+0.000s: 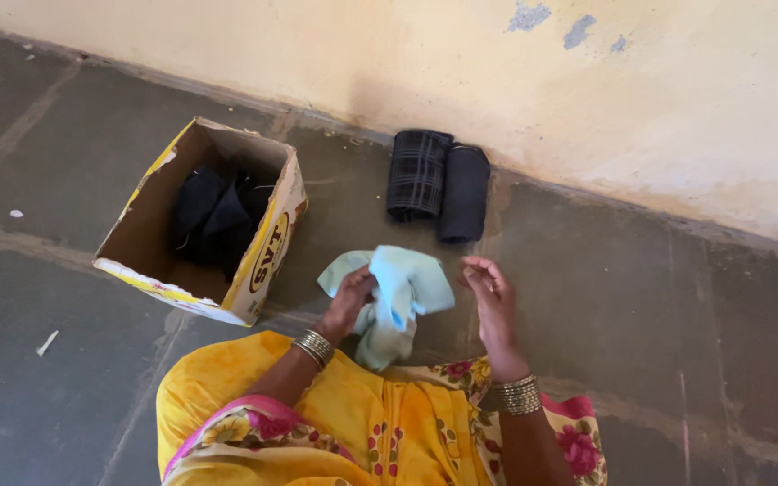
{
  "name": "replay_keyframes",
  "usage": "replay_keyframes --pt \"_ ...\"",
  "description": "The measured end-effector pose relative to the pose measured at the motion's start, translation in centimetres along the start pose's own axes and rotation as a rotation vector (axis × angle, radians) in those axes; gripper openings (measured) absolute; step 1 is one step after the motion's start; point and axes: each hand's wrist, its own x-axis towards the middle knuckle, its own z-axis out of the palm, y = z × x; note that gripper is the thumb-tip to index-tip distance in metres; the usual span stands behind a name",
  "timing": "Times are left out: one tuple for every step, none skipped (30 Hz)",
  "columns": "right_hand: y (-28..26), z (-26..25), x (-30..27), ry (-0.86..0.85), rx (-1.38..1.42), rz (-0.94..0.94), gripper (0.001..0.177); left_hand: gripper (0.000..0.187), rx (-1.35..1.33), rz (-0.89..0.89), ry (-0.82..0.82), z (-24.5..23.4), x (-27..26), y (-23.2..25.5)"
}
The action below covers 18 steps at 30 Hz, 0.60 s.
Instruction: The person sits on the floor and folds several pieces of clothing, including dark pants, a light blue t-shirt, and a dark hoodie, placing each folded item into a neat pile.
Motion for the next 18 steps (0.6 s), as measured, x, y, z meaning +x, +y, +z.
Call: replay_keyframes --pt "0.6 -0.5 0.5 0.041 -0.013 0.089 0.034 0.014 -0.097 0.015 0.024 -0.2 0.1 0.6" --pt "1.2 -0.8 0.8 0.082 -0.026 0.178 0.037 0.009 -0.195 0.031 0.048 -0.3 0.1 1.1" --pt "1.7 -0.7 0.8 -0.005 -0.017 0.260 0.042 0.007 -0.238 0.043 0.056 -0.3 -0.1 1.6" --pt "2.3 -0.2 0.5 -0.092 -0.008 0.340 0.047 0.007 -0.281 0.056 0.065 -0.2 -0.2 2.1" --pt "2.6 0.4 0.2 -0.182 0.001 0.421 0.053 0.009 -0.325 0.069 0.075 0.0 -0.4 2.5" --pt "2.7 1.3 -0.2 -0.219 -0.073 0.443 0.057 0.009 -0.323 0.056 0.074 0.2 -0.5 2.8" --pt "2.7 2.4 -0.8 -0.257 -0.148 0.467 0.061 0.009 -0.323 0.044 0.075 0.4 -0.7 3.0" --pt "2.5 3.6 -1.4 -0.294 -0.224 0.491 0.066 0.009 -0.322 0.031 0.077 0.5 -1.0 3.2" --pt "2.1 4.7 -1.9 -0.335 -0.136 0.406 0.069 0.010 -0.270 -0.010 0.037 0.7 -1.2 3.3" --pt "1.6 5.8 -2.5 -0.374 -0.050 0.320 0.073 0.011 -0.217 -0.050 -0.001 0.9 -1.5 3.3" --pt "0.9 6.5 -2.9 -0.411 0.038 0.232 0.077 0.013 -0.163 -0.091 -0.040 0.9 -1.5 3.4" --pt "-0.1 6.7 -3.1 -0.380 0.075 0.230 0.076 0.013 -0.113 -0.113 -0.071 0.9 -1.5 3.3" --pt "-0.9 6.8 -3.2 -0.350 0.111 0.232 0.075 0.014 -0.065 -0.136 -0.100 0.9 -1.7 3.1" --pt "-1.5 7.0 -3.2 -0.320 0.148 0.233 0.075 0.017 -0.017 -0.159 -0.130 0.9 -1.8 2.8" --pt "-2.1 6.9 -3.1 -0.287 0.144 0.185 0.070 0.016 0.045 -0.066 -0.215 0.8 -1.8 2.7" --pt "-2.7 6.6 -2.9 -0.255 0.141 0.136 0.066 0.018 0.107 0.028 -0.299 0.8 -1.7 2.6" --pt "-3.1 6.3 -2.7 -0.224 0.138 0.087 0.062 0.022 0.171 0.126 -0.380 0.8 -1.6 2.6" --pt "-3.5 5.9 -2.6 -0.201 0.131 0.035 0.060 0.024 0.186 0.153 -0.334 0.9 -1.5 2.7"
